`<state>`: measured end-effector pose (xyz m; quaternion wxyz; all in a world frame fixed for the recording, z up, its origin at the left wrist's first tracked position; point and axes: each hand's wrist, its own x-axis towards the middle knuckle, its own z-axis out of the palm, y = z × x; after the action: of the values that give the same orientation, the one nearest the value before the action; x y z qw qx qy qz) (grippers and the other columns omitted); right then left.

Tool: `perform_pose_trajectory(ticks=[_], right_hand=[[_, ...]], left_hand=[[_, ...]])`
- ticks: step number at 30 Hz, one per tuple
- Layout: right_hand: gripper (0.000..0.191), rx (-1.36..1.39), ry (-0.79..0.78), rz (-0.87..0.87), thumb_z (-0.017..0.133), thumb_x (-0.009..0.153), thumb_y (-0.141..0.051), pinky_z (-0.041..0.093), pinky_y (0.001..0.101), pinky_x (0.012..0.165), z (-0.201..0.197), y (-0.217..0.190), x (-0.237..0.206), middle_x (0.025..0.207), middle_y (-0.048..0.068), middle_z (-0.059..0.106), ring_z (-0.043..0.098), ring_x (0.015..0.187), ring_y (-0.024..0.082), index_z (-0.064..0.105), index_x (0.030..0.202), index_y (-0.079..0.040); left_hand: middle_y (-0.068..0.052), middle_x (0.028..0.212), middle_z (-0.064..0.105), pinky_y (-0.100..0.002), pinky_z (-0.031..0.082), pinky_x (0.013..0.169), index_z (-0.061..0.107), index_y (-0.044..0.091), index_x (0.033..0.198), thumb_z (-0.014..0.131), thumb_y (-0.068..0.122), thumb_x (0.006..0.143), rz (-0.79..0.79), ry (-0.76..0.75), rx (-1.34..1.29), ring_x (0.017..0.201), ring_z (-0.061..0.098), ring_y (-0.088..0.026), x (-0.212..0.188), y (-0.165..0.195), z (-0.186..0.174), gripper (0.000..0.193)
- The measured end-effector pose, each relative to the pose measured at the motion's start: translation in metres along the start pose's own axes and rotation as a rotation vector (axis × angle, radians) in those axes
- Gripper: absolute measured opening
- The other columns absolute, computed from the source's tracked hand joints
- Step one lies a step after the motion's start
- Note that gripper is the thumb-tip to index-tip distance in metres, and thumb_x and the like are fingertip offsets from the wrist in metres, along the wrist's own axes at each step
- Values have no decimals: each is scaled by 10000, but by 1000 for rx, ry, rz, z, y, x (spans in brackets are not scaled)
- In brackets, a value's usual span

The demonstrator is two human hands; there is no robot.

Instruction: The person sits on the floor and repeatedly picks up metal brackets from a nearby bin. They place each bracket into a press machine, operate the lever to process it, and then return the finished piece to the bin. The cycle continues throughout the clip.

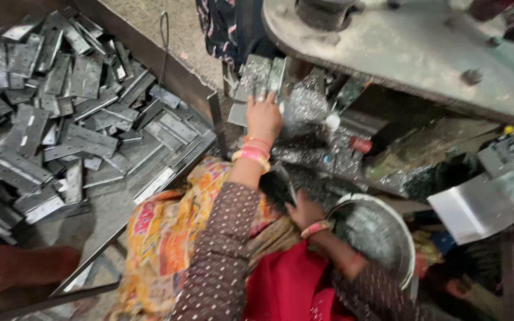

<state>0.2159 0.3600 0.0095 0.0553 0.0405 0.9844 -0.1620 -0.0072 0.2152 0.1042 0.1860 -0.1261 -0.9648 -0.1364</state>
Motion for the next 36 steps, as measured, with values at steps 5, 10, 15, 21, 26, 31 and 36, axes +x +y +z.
perform_pose_trajectory(ticks=[5, 10, 15, 21, 26, 31, 36], right_hand=[[486, 36, -87, -6, 578, 967, -455, 556, 570, 678, 19, 13, 0, 820, 242, 727, 704, 759, 468, 515, 1192, -29], [658, 114, -194, 81, 627, 915, -516, 522, 598, 834, 8, 18, 6, 1061, 288, 700, 678, 960, 508, 483, 1384, -78], [785, -96, -220, 61, 623, 883, -714, 556, 570, 889, -33, 28, 46, 1054, 317, 752, 718, 1032, 496, 693, 1168, 14], [807, -174, -259, 26, 609, 855, -702, 555, 596, 842, -47, 26, 67, 993, 334, 729, 725, 935, 530, 602, 1262, -5], [787, -161, -271, 68, 637, 837, -657, 565, 584, 823, -41, 16, 71, 943, 338, 721, 745, 892, 534, 570, 1338, -54], [763, -138, -210, -44, 678, 814, -602, 565, 567, 761, -36, 16, 75, 896, 320, 728, 715, 855, 515, 574, 1344, -63], [730, -199, -266, 83, 684, 851, -611, 578, 542, 656, -36, 11, 70, 742, 261, 692, 744, 623, 437, 607, 1224, 12]], left_hand=[[-82, 1281, 664, -561, 349, 1087, 809, 96, 854, 551, 186, 843, 65, 53, -51, 1127, 645, -307, -8, 3, 0, 274], [-189, 1088, 707, -543, 470, 936, 700, 53, 1125, 584, 192, 964, 79, 31, -180, 975, 686, -383, -41, -22, -22, 242], [-166, 1048, 689, -544, 517, 846, 653, 73, 1110, 638, 192, 815, -196, 439, -218, 943, 690, -380, -123, -124, -57, 318], [-156, 990, 663, -487, 560, 683, 696, 81, 1001, 639, 167, 883, -722, 261, 178, 777, 703, -355, -223, -314, -90, 157], [-178, 1160, 647, -561, 487, 864, 709, 57, 1055, 586, 130, 883, -867, 246, 553, 946, 682, -367, -261, -402, -94, 223], [-221, 1267, 586, -546, 397, 1137, 668, 48, 1165, 565, 78, 1007, -916, 254, 304, 1121, 620, -416, -276, -423, -71, 191], [-281, 1338, 497, -569, 383, 1073, 601, 4, 1270, 594, 28, 892, -902, 420, 319, 1188, 575, -444, -286, -428, -62, 379]])
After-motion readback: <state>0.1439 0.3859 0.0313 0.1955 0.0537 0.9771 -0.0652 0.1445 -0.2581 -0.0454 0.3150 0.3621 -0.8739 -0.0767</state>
